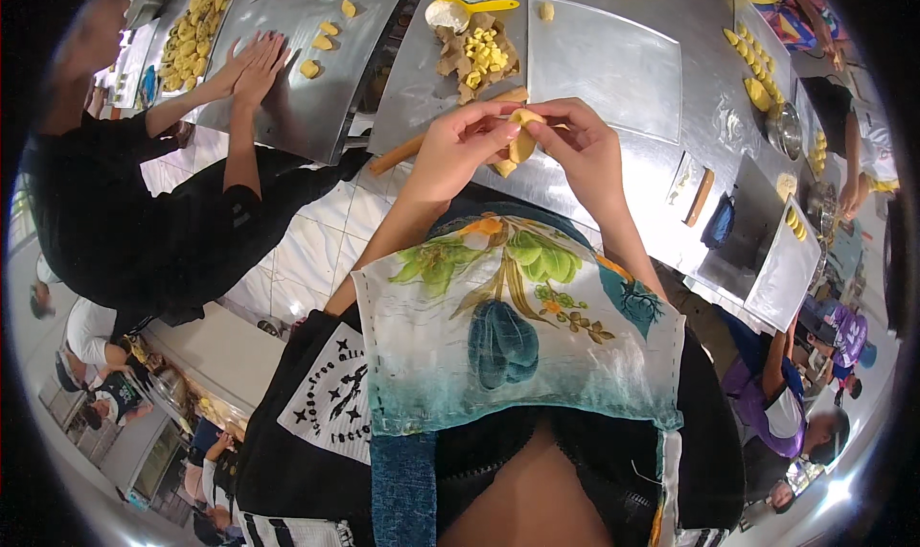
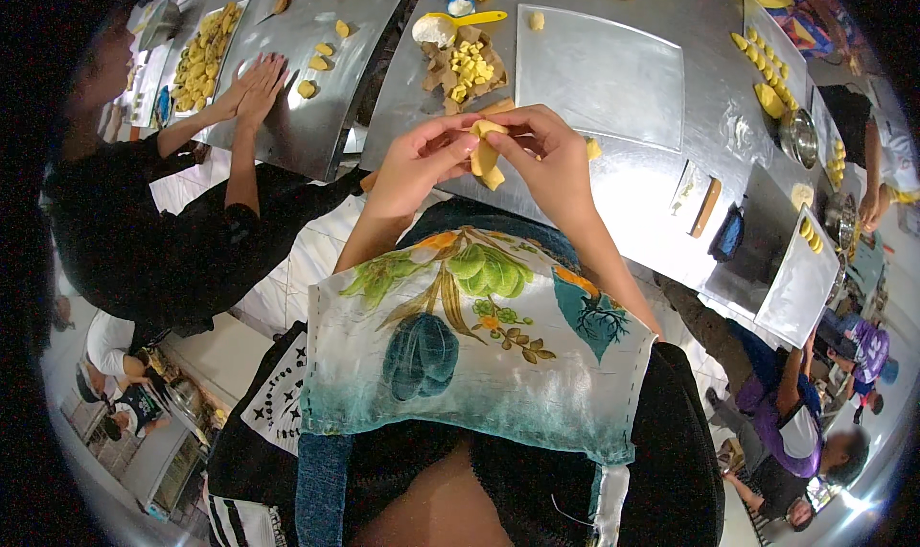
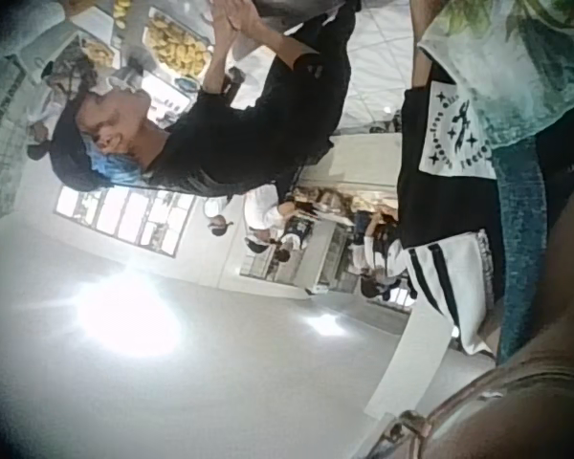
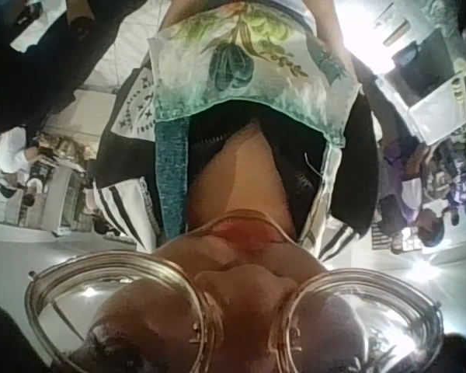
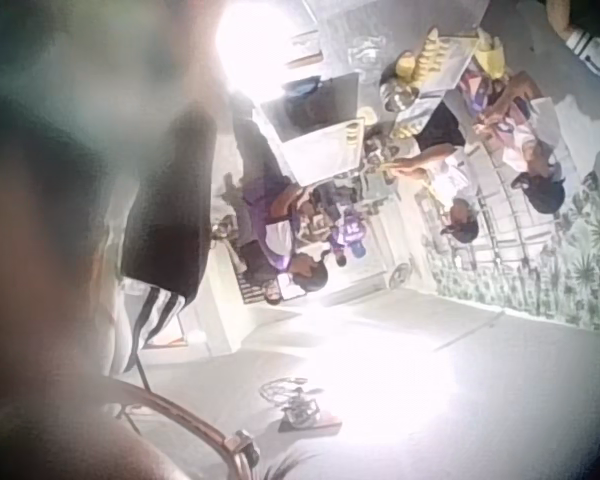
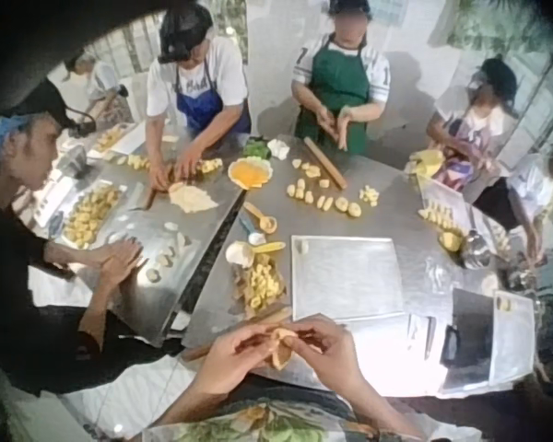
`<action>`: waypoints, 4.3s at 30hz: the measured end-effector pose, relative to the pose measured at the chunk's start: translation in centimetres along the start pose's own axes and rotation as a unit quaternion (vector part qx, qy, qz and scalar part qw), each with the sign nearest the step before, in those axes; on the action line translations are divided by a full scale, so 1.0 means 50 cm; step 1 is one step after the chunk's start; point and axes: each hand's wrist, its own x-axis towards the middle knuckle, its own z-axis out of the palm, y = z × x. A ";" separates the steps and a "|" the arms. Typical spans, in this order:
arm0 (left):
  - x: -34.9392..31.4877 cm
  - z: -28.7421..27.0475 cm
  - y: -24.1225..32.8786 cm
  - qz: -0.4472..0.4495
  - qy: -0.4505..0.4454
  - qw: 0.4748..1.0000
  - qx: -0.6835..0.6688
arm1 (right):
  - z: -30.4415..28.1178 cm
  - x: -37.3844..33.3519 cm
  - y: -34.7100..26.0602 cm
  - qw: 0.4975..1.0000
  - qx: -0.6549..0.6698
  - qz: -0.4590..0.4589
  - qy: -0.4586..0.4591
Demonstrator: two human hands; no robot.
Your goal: The person uses a rolling pin to flatten dough, cuts it into pieces with a bench scraper, and shapes the pieces by hand before placing them on a tray.
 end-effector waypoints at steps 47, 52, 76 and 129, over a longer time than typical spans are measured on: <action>0.013 0.022 0.013 -0.020 -0.006 0.998 -0.059 | -0.008 -0.007 -0.002 0.999 0.001 0.053 0.009; 0.011 0.025 0.002 -0.068 -0.011 0.993 -0.098 | -0.010 -0.012 -0.001 0.999 0.036 -0.006 0.017; 0.008 0.017 0.008 0.025 -0.022 0.999 0.000 | -0.027 -0.011 -0.017 0.990 0.080 0.107 -0.051; 0.034 -0.343 0.005 0.027 0.102 0.728 -0.677 | -0.021 0.014 -0.035 0.997 -0.012 -0.021 0.075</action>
